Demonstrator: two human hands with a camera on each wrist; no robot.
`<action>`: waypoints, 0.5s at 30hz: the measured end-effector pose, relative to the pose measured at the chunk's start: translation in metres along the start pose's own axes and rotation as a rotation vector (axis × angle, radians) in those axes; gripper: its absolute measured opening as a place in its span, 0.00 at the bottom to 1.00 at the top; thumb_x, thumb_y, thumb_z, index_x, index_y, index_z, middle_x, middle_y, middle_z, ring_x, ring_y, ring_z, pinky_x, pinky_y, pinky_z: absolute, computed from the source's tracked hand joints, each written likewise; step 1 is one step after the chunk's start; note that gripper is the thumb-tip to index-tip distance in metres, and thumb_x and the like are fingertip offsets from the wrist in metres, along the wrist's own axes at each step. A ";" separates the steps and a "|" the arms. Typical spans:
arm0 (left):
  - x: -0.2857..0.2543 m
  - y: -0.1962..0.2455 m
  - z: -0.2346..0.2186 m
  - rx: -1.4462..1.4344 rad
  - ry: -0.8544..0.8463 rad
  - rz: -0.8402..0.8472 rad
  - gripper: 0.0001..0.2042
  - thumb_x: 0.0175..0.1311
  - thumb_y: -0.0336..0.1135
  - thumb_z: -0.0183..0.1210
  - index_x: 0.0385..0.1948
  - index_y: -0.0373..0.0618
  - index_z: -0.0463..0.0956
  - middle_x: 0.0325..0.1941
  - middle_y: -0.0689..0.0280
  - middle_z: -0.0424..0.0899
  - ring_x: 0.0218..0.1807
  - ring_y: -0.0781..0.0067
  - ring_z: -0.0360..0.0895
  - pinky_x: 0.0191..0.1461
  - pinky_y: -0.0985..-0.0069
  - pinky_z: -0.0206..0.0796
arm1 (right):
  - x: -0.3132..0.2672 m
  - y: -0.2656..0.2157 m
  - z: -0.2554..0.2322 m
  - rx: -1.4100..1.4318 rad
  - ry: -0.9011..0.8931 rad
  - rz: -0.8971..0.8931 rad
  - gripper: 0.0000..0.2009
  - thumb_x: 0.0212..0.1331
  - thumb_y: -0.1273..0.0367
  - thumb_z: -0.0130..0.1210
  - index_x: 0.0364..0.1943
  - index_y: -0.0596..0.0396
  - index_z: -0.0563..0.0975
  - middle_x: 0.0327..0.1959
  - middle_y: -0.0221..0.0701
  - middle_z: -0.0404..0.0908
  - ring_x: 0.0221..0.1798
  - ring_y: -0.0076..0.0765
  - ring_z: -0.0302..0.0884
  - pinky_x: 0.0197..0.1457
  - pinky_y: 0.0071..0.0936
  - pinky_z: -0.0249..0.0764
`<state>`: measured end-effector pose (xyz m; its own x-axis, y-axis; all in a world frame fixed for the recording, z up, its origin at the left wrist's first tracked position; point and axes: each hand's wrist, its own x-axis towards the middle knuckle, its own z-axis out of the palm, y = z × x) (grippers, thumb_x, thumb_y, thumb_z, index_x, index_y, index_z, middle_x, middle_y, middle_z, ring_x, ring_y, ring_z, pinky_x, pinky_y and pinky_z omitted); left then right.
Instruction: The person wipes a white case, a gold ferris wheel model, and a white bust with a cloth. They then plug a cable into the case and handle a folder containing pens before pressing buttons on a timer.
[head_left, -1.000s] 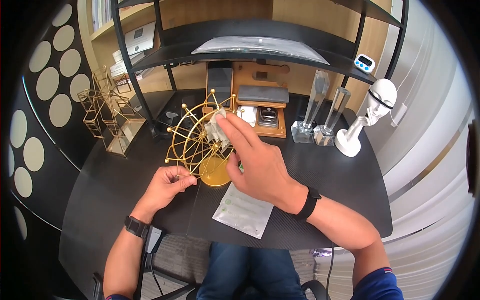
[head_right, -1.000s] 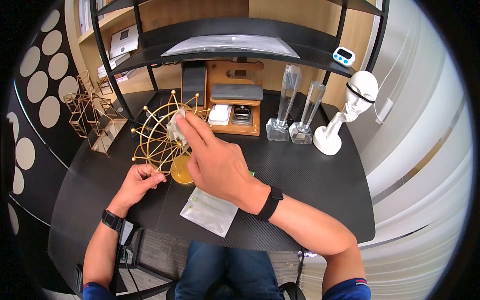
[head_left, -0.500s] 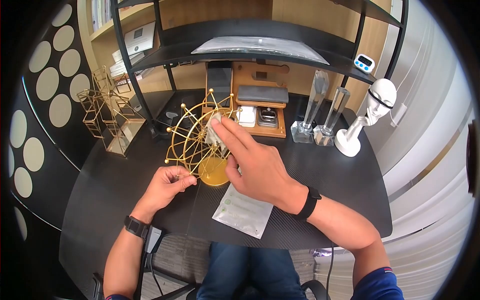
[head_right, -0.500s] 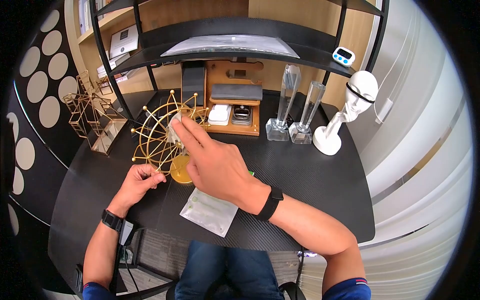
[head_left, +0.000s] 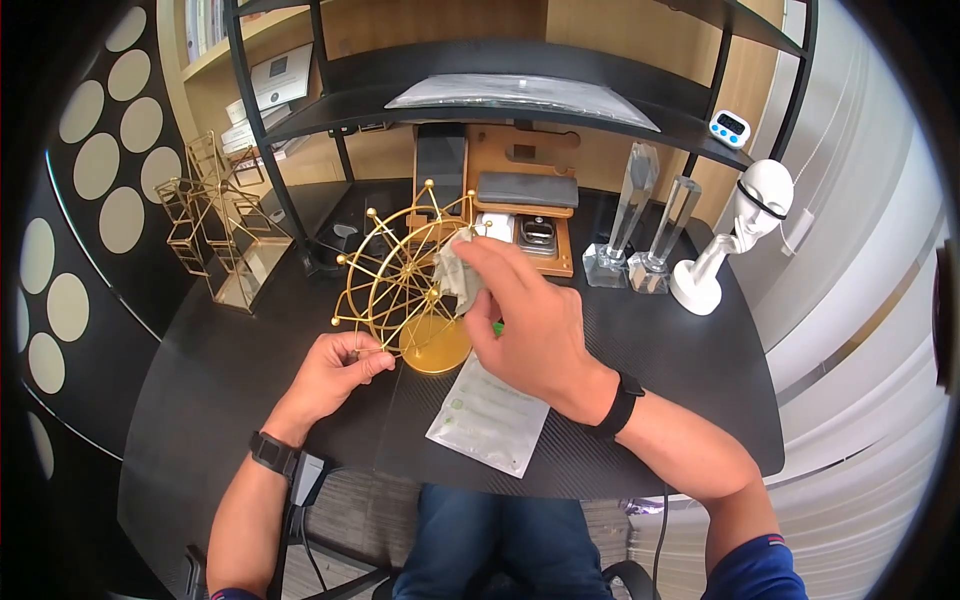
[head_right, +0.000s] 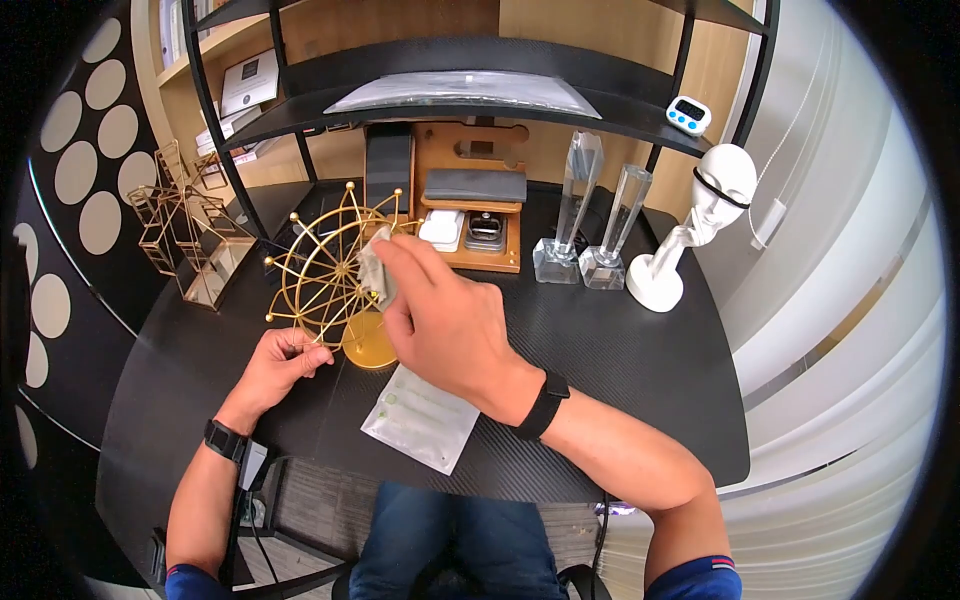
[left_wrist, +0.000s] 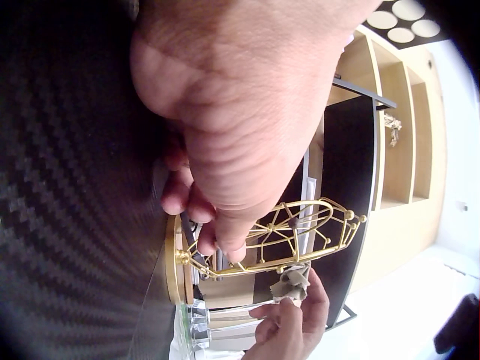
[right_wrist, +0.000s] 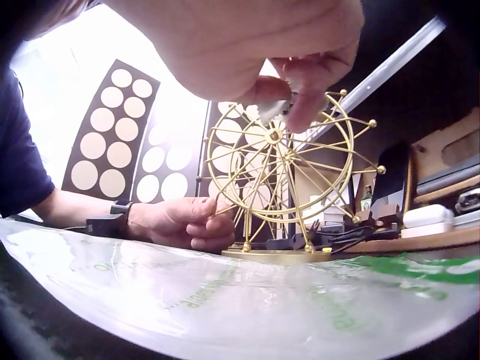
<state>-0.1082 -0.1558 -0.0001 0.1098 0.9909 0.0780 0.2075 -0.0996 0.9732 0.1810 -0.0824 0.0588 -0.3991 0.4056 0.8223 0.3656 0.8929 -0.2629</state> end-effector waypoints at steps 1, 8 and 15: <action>0.000 0.001 0.001 0.015 0.006 0.004 0.08 0.74 0.37 0.70 0.39 0.42 0.88 0.37 0.72 0.90 0.35 0.89 0.77 0.40 0.83 0.70 | 0.000 0.001 0.000 -0.034 0.015 0.036 0.30 0.54 0.81 0.59 0.66 0.53 0.77 0.61 0.38 0.84 0.30 0.35 0.88 0.33 0.28 0.83; 0.000 0.001 0.002 0.039 0.003 0.009 0.08 0.74 0.37 0.69 0.39 0.42 0.88 0.36 0.73 0.90 0.34 0.89 0.77 0.40 0.83 0.70 | -0.001 -0.001 -0.001 -0.027 -0.055 0.125 0.27 0.57 0.76 0.60 0.65 0.57 0.76 0.62 0.38 0.81 0.36 0.49 0.89 0.39 0.41 0.85; 0.000 0.002 0.001 0.027 0.008 -0.026 0.08 0.74 0.37 0.70 0.39 0.42 0.88 0.36 0.74 0.89 0.34 0.89 0.77 0.39 0.83 0.70 | -0.005 0.001 0.003 0.006 -0.144 -0.006 0.27 0.57 0.78 0.59 0.65 0.56 0.77 0.62 0.37 0.82 0.35 0.44 0.89 0.37 0.36 0.85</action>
<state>-0.1064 -0.1563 0.0016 0.0961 0.9939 0.0548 0.2365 -0.0763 0.9686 0.1804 -0.0830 0.0528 -0.5180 0.4239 0.7430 0.3580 0.8963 -0.2617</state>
